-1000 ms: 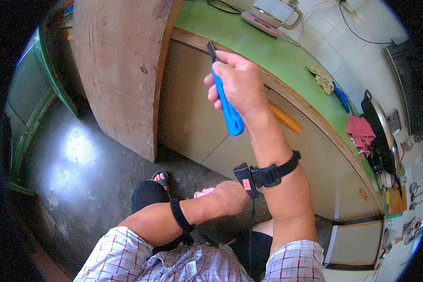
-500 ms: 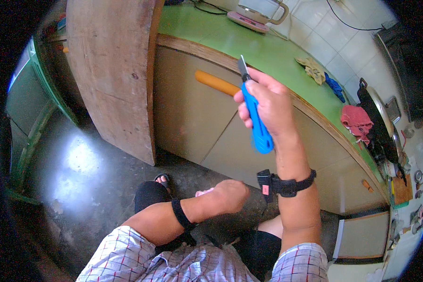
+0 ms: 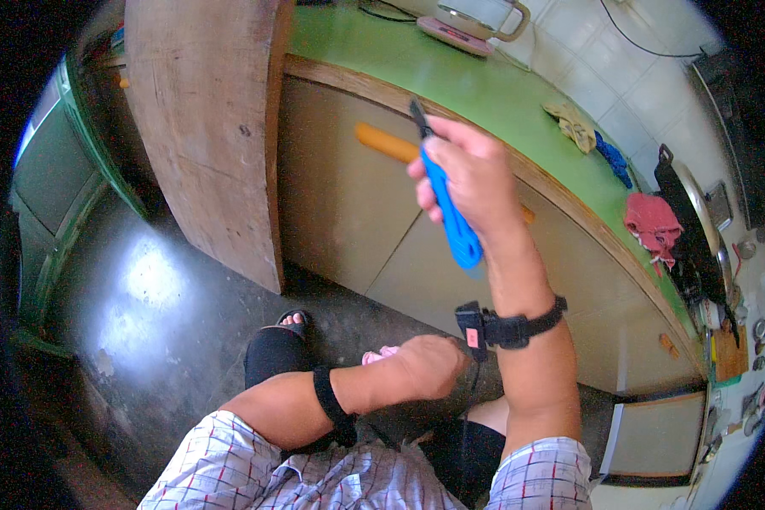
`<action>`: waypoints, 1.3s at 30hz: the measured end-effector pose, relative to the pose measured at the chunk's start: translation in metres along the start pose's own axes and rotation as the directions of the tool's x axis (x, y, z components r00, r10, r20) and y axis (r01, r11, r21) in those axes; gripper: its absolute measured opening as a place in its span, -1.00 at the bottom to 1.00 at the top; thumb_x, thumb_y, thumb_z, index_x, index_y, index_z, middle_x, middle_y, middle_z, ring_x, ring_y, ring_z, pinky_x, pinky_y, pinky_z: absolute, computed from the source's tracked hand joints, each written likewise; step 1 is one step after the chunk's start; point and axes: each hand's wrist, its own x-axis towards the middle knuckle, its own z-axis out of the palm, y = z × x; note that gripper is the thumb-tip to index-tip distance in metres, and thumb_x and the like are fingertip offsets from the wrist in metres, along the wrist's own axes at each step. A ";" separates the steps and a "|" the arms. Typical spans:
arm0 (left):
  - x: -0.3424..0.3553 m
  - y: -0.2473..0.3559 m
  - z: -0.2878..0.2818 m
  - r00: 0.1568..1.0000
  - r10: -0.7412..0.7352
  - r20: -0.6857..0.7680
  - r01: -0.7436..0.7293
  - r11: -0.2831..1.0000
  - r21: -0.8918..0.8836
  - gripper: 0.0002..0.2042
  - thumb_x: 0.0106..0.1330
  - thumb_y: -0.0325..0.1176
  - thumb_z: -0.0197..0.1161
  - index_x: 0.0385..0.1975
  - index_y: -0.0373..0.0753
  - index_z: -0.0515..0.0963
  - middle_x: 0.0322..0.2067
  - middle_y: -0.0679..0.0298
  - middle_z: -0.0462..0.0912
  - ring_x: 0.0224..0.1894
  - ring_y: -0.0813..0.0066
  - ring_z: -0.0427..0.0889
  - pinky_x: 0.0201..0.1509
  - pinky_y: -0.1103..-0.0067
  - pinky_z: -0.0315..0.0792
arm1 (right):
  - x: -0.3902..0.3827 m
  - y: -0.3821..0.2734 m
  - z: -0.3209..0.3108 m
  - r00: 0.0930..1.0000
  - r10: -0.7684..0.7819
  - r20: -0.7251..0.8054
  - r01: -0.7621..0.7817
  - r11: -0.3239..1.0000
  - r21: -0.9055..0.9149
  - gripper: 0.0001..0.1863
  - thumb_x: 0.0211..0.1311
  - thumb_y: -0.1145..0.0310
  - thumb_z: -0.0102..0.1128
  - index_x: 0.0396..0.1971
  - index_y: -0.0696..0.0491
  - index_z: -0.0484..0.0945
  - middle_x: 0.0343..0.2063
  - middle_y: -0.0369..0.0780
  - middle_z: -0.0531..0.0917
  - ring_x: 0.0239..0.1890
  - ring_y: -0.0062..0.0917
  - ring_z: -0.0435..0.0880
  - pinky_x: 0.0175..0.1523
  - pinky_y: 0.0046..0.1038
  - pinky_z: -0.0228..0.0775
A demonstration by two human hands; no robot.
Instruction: Repairing the edge of a kitchen cabinet using a utility knife and cloth.
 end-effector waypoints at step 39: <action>-0.005 -0.020 -0.022 0.979 -0.122 0.164 0.108 0.990 0.092 -0.84 0.08 -0.41 0.22 -0.39 -0.27 0.69 -0.31 -0.05 0.73 -0.19 -0.01 0.73 -0.07 0.24 0.59 | 0.003 0.010 0.008 1.000 -0.006 0.020 0.006 1.000 0.004 -0.49 0.41 0.37 0.06 0.29 0.25 0.35 -0.43 -0.12 0.66 -0.65 -0.58 0.58 -0.68 -0.53 0.38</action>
